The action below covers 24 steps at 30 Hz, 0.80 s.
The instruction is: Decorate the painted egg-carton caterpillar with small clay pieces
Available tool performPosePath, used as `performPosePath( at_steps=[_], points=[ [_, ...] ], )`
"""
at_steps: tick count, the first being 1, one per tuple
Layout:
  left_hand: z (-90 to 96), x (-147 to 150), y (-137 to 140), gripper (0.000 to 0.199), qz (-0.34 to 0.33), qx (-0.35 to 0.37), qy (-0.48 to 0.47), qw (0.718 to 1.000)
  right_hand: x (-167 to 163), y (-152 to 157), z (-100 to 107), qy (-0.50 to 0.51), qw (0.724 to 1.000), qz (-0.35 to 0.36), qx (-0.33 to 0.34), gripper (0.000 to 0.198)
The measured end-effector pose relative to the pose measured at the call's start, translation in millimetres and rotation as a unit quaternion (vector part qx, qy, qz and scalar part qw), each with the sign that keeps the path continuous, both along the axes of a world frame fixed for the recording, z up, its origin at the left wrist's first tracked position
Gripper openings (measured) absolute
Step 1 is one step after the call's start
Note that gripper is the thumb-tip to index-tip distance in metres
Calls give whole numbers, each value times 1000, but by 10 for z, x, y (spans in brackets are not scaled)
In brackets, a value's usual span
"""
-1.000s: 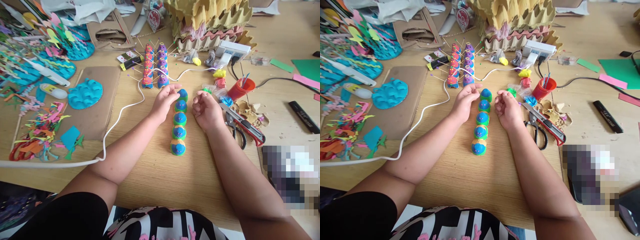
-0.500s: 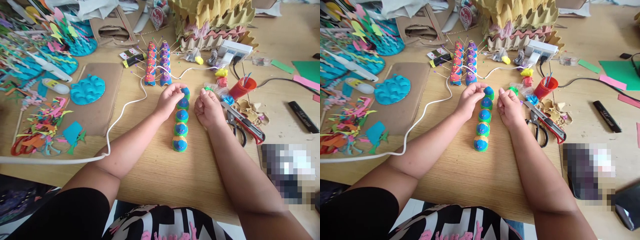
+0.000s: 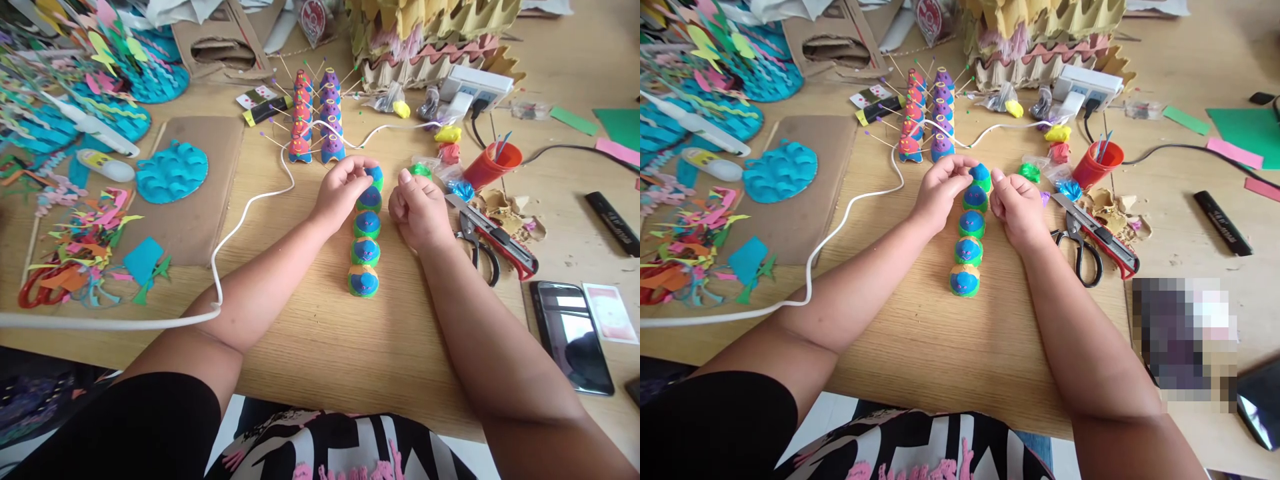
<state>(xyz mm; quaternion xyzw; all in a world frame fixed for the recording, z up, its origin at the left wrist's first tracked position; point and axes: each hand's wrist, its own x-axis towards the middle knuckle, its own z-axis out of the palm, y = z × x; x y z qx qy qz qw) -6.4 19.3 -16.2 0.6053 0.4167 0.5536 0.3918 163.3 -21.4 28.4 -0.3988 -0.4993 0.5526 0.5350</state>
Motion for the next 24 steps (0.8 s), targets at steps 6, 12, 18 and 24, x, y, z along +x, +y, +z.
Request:
performPosePath(
  at_steps=[6,12,18,24],
  points=[
    [-31,7,9,20,-3,19,-10,1000,-2,-1,-12,1,1000,15,2,66],
    [69,9,-90,17,-26,53,5,998,9,-12,-29,-30,999,-1,19,69],
    [199,12,-206,23,-12,132,103,986,15,1,-38,-59,998,-38,8,71],
    [275,24,-254,25,-1,164,156,974,7,-28,4,-65,995,-63,31,75]
  ],
)
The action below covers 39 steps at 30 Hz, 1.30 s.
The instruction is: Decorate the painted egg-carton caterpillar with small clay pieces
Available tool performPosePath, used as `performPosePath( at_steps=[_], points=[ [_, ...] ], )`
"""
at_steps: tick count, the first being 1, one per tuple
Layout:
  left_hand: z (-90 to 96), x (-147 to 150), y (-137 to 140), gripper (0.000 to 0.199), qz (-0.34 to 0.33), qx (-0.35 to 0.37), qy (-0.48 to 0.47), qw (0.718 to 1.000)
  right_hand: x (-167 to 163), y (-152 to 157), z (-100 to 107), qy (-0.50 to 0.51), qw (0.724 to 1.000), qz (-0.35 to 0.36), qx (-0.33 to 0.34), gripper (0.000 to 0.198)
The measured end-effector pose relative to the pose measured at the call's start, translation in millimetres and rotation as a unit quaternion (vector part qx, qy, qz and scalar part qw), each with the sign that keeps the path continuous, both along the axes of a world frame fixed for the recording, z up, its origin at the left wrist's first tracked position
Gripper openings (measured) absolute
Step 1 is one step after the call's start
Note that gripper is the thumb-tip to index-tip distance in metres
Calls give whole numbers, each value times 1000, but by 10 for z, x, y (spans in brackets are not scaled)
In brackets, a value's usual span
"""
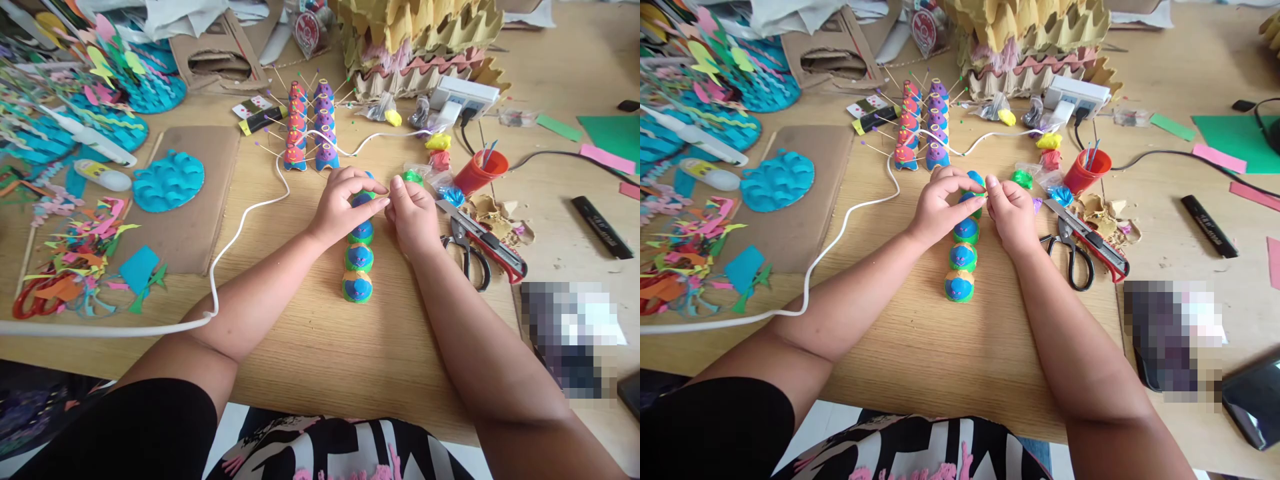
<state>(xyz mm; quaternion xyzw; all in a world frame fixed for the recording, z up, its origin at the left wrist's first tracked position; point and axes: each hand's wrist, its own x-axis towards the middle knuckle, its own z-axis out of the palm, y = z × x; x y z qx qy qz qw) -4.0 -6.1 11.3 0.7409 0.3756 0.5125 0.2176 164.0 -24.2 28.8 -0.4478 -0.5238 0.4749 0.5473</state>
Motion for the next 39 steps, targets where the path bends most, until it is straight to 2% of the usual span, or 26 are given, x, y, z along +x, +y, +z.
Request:
performPosePath(
  at_steps=[5,10,19,28,36,39],
  points=[
    [31,25,-12,23,22,-26,25,999,-6,-20,12,-12,1000,3,7,73],
    [27,21,-5,11,26,-22,33,999,-9,5,-25,-9,1000,12,-1,72],
    [-34,-2,48,17,49,-3,8,999,6,6,-15,33,998,53,-21,61],
    [-22,-23,25,13,76,-42,-51,995,20,44,-27,92,993,60,-38,59],
    [-17,-13,16,16,78,-46,-44,995,23,31,2,70,996,23,-46,66],
    [-15,-17,13,14,74,-43,-46,995,20,34,12,84,995,25,-45,62]
  ],
)
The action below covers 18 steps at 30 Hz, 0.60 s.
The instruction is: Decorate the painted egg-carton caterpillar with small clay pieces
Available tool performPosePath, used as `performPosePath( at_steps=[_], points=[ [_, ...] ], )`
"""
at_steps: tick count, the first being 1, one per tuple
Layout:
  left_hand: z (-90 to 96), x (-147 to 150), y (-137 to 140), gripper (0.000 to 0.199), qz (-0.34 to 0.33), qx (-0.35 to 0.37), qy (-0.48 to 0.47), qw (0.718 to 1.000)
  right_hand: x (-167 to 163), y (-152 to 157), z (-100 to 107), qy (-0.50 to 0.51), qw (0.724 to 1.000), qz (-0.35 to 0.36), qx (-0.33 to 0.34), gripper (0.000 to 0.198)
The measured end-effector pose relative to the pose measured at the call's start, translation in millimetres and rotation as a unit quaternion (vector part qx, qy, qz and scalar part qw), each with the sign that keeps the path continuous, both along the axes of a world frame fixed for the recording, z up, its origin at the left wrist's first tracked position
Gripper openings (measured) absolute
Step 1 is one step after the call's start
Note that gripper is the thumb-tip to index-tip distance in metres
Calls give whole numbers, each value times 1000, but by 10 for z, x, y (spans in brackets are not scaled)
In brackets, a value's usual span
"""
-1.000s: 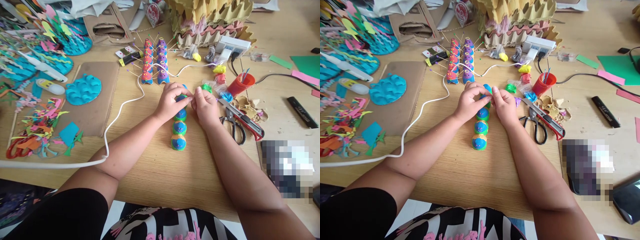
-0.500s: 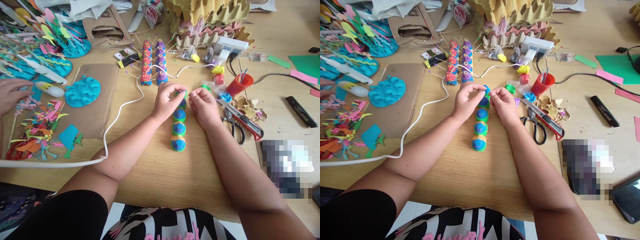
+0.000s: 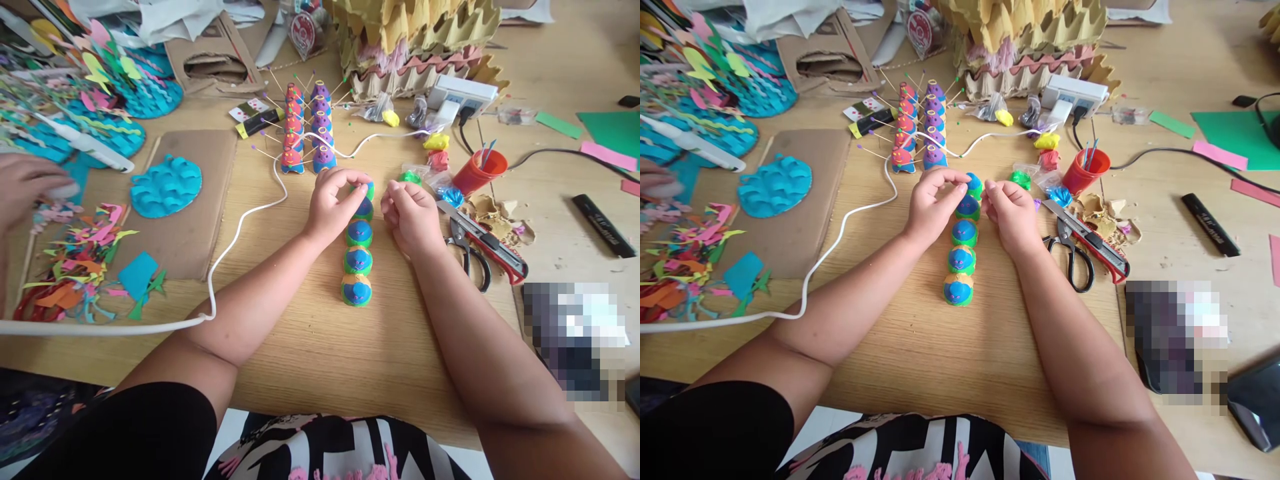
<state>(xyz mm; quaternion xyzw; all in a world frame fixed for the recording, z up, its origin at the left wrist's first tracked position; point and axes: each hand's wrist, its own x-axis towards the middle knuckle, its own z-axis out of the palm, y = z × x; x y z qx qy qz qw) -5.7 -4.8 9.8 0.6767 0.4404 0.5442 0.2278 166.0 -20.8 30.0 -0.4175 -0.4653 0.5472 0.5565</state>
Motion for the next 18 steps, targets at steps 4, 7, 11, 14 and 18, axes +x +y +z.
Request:
performPosePath(
  at_steps=[4,7,11,14,18],
  points=[
    [15,-4,-14,14,-8,8,22,1000,-8,0,15,9,1000,1,-1,58],
    [24,1,-24,17,-13,18,42,999,-14,-6,24,-10,1000,-7,-6,60],
    [21,10,-27,20,-20,30,52,998,-23,-19,30,-36,999,-17,-12,64],
    [17,11,-28,22,-36,35,68,996,-24,-29,24,-47,999,-21,-1,65],
    [13,10,-23,25,-42,38,94,994,-16,-44,16,-73,997,-23,31,67]
  ],
)
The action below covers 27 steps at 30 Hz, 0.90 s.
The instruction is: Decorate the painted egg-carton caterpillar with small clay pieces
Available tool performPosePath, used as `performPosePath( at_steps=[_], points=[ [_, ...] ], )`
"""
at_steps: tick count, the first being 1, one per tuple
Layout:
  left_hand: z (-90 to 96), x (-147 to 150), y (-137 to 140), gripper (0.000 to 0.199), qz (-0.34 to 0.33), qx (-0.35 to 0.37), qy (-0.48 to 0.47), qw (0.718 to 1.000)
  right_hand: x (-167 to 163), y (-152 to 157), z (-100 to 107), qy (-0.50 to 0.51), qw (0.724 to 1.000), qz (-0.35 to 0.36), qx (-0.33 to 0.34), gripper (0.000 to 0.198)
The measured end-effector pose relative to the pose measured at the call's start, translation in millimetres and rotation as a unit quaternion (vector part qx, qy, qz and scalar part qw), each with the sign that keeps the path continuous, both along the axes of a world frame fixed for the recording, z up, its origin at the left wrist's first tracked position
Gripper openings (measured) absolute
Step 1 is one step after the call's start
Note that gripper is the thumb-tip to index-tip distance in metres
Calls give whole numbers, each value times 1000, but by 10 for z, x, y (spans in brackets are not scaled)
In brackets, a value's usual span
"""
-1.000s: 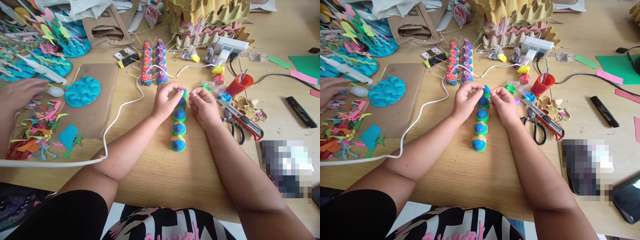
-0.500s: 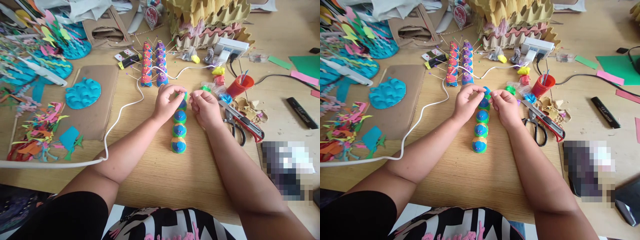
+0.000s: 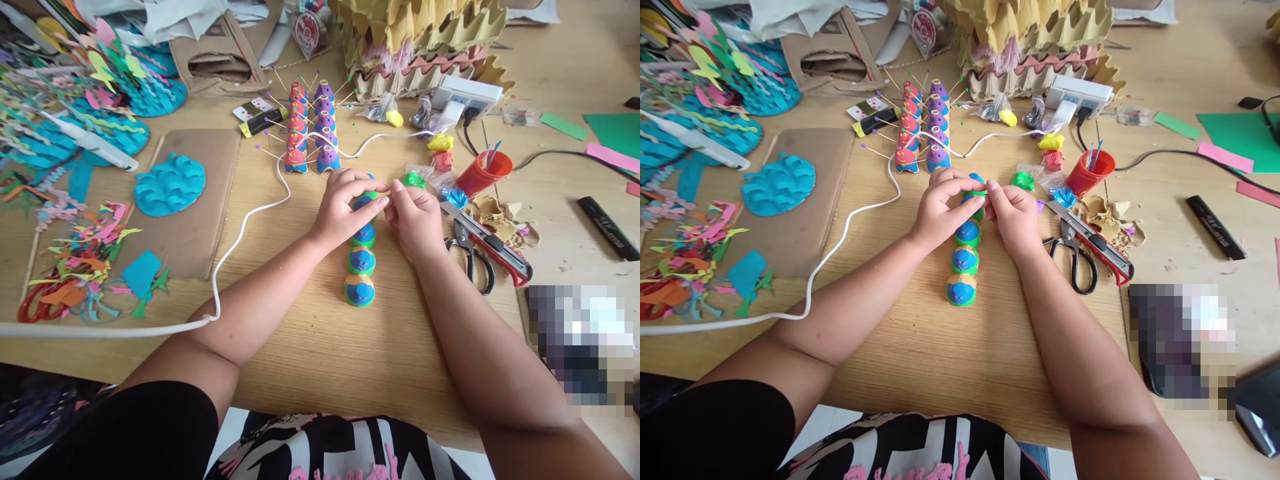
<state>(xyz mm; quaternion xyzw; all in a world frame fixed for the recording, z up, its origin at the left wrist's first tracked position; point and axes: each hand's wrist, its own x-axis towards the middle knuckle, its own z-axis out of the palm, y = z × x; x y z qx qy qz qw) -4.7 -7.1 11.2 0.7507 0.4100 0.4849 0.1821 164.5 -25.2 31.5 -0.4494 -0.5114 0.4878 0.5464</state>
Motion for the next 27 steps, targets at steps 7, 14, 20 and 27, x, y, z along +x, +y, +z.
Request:
performPosePath(
  at_steps=[7,14,20,27],
  points=[
    [-11,4,22,17,12,13,9,1000,23,-6,-3,-56,998,3,29,67],
    [-20,0,34,11,23,33,24,999,32,28,-48,-43,999,27,12,71],
    [-47,-5,41,15,30,57,24,998,25,33,-46,1,999,45,6,71],
    [-64,-15,47,16,18,58,22,998,24,43,-64,37,999,39,-5,63]
  ],
)
